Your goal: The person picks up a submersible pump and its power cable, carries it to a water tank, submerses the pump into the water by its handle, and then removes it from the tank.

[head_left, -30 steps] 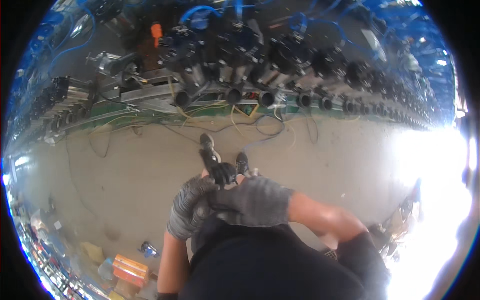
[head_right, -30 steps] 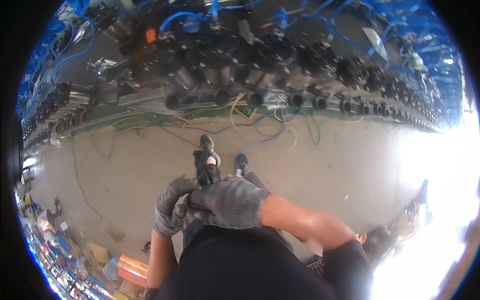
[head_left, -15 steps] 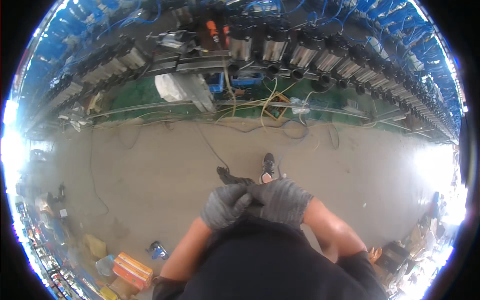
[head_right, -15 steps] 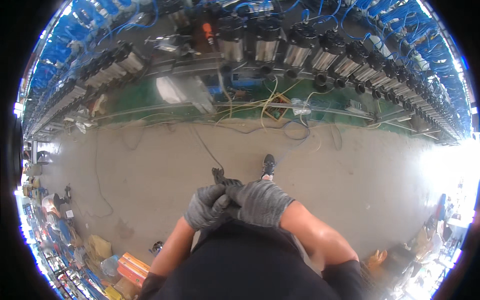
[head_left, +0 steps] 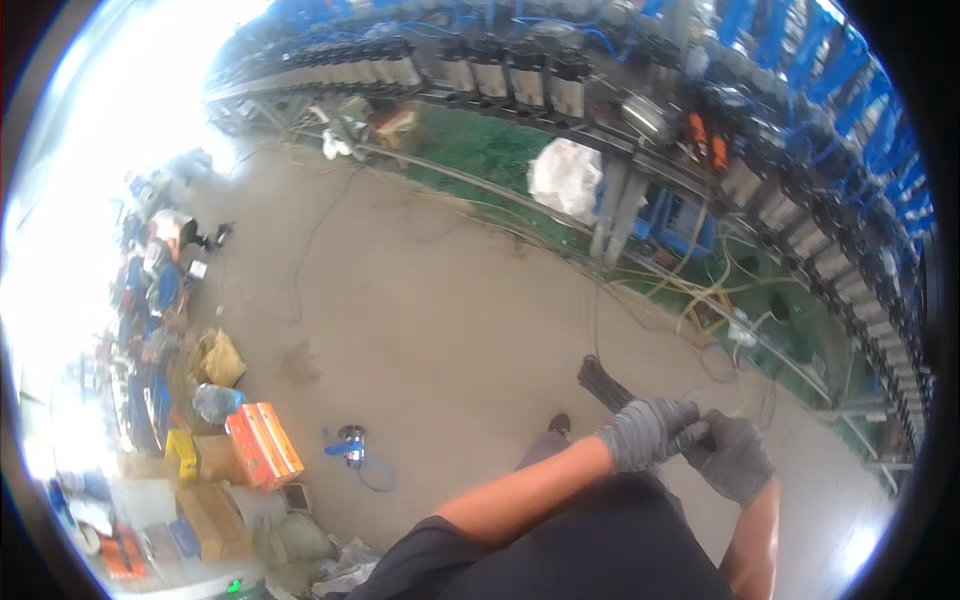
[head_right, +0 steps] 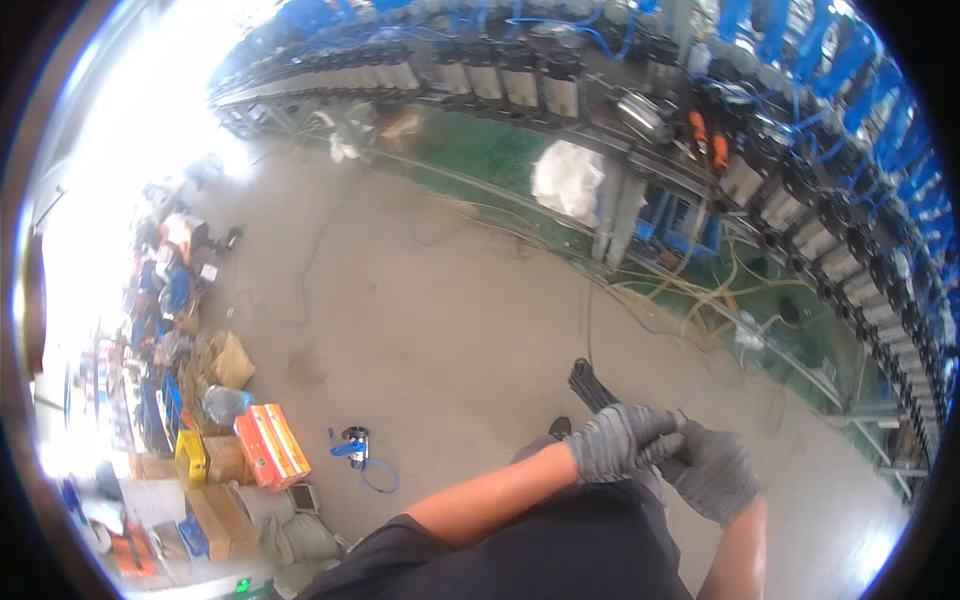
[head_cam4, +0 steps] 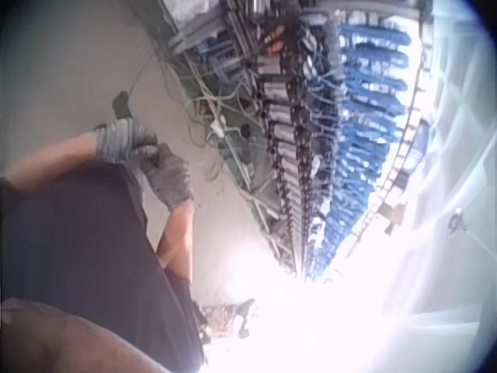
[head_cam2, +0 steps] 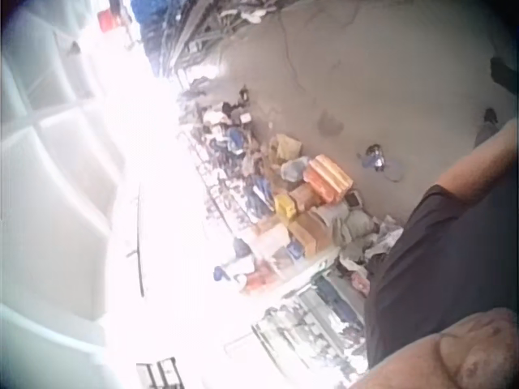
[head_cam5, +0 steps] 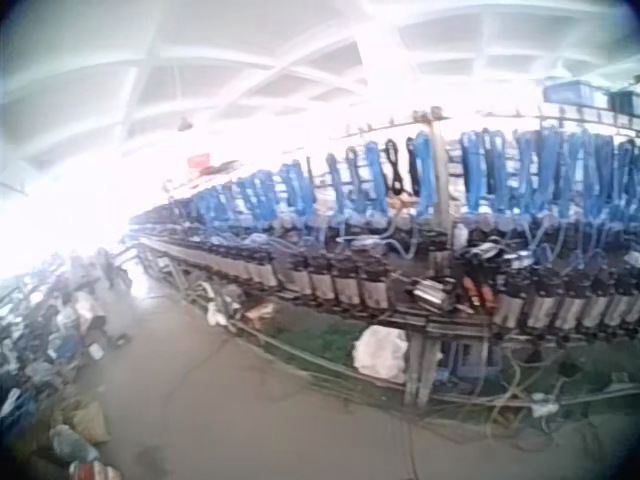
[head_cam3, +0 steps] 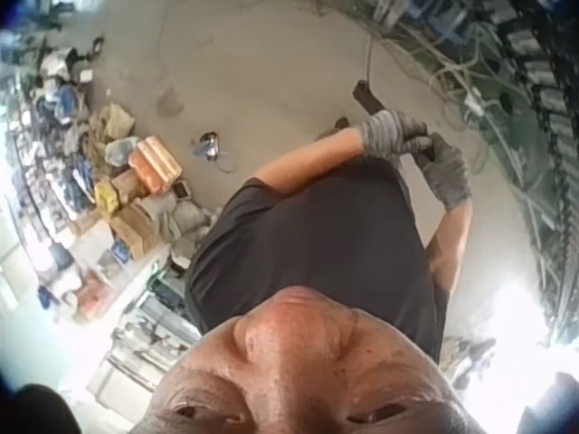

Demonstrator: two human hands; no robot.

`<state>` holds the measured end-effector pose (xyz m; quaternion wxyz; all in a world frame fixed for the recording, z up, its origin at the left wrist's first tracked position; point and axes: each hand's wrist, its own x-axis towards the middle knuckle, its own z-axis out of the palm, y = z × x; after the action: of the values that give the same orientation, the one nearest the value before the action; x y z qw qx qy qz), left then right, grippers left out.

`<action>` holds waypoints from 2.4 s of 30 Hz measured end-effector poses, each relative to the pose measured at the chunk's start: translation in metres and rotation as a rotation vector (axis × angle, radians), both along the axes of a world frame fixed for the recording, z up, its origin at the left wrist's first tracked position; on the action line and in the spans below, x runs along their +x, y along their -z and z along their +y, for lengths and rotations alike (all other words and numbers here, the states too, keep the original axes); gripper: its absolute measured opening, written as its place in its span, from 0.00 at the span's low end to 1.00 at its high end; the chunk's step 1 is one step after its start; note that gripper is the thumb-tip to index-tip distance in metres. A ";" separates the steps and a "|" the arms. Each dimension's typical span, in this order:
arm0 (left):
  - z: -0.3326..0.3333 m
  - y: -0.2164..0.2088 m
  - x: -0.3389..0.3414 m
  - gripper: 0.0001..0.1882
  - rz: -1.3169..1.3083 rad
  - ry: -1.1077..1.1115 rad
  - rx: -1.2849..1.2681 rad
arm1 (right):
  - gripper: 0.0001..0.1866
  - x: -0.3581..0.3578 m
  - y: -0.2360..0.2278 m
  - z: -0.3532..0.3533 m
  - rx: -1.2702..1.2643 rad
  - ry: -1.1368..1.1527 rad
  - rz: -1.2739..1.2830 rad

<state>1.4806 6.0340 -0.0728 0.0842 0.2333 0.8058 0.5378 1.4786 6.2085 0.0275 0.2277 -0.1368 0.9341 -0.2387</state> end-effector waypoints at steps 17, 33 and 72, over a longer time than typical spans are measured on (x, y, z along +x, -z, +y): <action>-0.011 -0.006 0.034 0.19 -0.007 0.000 0.063 | 0.13 0.036 -0.001 -0.016 -0.019 -0.009 0.101; -0.027 0.000 0.041 0.24 -0.178 0.073 0.014 | 0.19 0.051 0.017 0.000 -0.062 -0.075 -0.042; 0.353 0.061 -0.043 0.31 -0.348 -0.403 -0.083 | 0.29 0.109 0.136 0.549 -0.645 0.733 -0.074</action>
<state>1.4374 6.3869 -0.1333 0.1219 -0.0315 0.8307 0.5423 1.5871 6.7579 -0.1083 0.1078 0.1458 0.7903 -0.5852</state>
